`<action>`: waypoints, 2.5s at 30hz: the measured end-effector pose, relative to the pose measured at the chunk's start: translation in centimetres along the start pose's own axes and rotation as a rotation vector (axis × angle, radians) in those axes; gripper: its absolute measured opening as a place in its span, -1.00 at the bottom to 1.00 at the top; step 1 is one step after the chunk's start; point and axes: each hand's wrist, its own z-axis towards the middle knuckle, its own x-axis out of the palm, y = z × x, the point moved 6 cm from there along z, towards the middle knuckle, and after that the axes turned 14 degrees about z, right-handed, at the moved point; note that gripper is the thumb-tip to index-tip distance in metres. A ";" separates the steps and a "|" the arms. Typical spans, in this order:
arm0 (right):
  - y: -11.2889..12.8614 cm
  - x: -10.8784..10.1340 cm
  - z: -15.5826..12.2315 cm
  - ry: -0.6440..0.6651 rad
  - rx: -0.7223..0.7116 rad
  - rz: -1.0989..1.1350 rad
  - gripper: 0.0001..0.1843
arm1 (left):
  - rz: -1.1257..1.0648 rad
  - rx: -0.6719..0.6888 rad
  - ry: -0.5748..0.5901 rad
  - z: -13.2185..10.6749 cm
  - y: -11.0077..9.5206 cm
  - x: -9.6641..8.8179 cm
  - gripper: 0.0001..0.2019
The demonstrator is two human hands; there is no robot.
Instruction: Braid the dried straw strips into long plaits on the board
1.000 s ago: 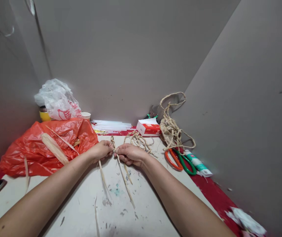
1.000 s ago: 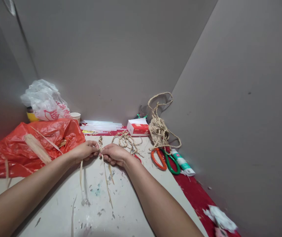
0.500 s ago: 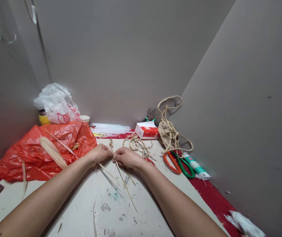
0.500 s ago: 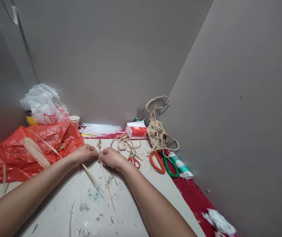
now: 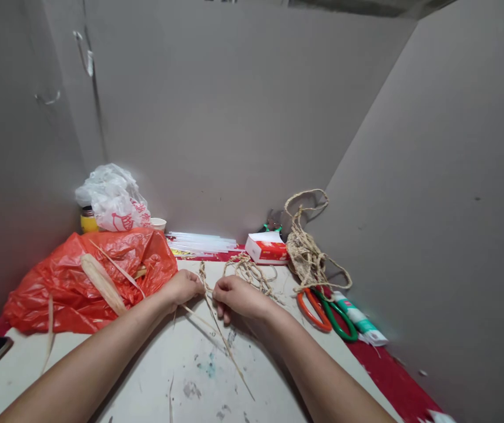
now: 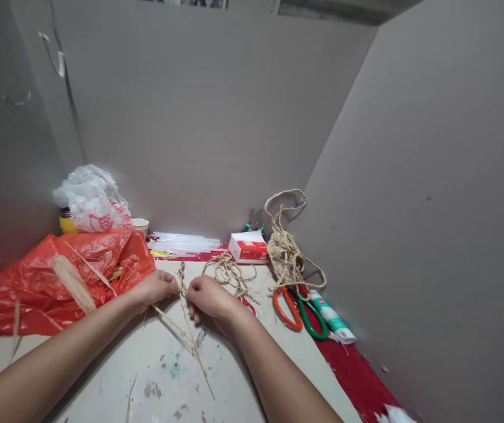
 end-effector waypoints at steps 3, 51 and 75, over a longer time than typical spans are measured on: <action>-0.1 1.4 -0.3 0.133 0.063 0.162 -0.82 | -0.028 0.013 0.017 -0.1 -0.1 0.1 -0.86; -1.2 1.3 1.0 0.025 0.144 0.347 -0.89 | -0.300 0.032 0.040 0.3 0.2 0.4 -0.95; -1.1 1.6 0.9 -0.101 0.163 0.487 -0.80 | 0.003 0.081 0.063 0.1 -0.9 -0.6 -0.90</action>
